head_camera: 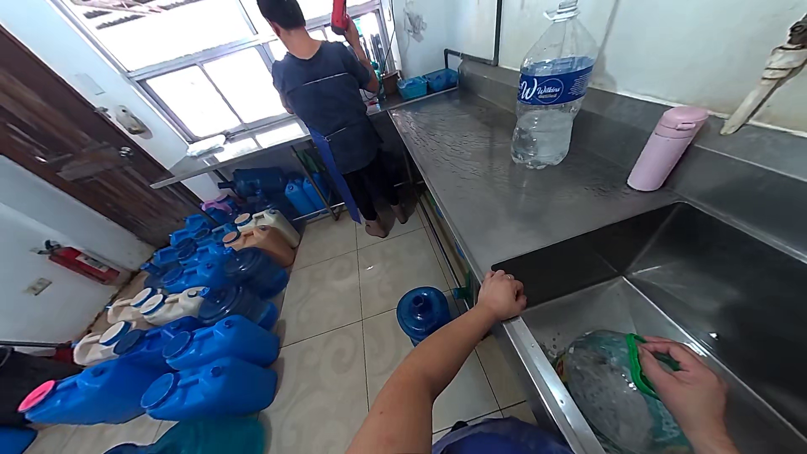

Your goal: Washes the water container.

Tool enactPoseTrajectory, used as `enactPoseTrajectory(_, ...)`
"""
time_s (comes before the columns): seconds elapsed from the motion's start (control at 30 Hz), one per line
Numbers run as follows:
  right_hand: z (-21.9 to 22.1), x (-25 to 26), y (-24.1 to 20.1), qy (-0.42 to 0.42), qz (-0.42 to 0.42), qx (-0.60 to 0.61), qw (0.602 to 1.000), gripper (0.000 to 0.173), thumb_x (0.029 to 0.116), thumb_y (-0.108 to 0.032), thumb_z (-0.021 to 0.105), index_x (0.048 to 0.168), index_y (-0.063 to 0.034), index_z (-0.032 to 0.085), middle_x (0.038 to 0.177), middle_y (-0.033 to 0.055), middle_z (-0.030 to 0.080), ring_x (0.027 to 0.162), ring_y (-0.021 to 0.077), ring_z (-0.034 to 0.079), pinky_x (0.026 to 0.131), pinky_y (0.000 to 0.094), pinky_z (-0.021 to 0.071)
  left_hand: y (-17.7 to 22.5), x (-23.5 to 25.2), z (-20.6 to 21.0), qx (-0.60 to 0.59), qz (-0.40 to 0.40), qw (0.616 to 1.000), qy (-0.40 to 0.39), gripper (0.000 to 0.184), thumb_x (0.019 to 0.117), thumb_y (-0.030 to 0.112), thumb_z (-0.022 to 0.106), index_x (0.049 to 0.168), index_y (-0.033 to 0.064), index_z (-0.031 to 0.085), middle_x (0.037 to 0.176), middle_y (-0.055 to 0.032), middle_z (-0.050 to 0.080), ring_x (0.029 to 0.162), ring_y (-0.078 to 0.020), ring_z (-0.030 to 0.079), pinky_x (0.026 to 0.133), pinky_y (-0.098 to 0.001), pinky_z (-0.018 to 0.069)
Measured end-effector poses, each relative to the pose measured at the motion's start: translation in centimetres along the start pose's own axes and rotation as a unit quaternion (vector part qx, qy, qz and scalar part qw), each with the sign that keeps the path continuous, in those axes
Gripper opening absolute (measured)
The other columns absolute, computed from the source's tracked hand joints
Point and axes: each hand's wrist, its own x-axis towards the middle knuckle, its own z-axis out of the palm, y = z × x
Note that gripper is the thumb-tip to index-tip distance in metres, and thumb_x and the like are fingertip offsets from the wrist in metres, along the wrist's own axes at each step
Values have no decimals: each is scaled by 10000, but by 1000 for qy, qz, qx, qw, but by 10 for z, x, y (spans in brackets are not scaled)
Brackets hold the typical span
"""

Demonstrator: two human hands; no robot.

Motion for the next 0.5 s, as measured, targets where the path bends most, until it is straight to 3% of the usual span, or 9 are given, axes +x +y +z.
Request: enactPoseTrajectory(0.5,0,0,1,-2,2,6,1000,223,848,-29,603,842,190,643,1065,392,655,1034,499,639,922,558,487,0,0,1,1,-1,1000,5,313,1021,203,521,1095,-33,714,1171,-214,676,1237,-355,560,1125,-518,311)
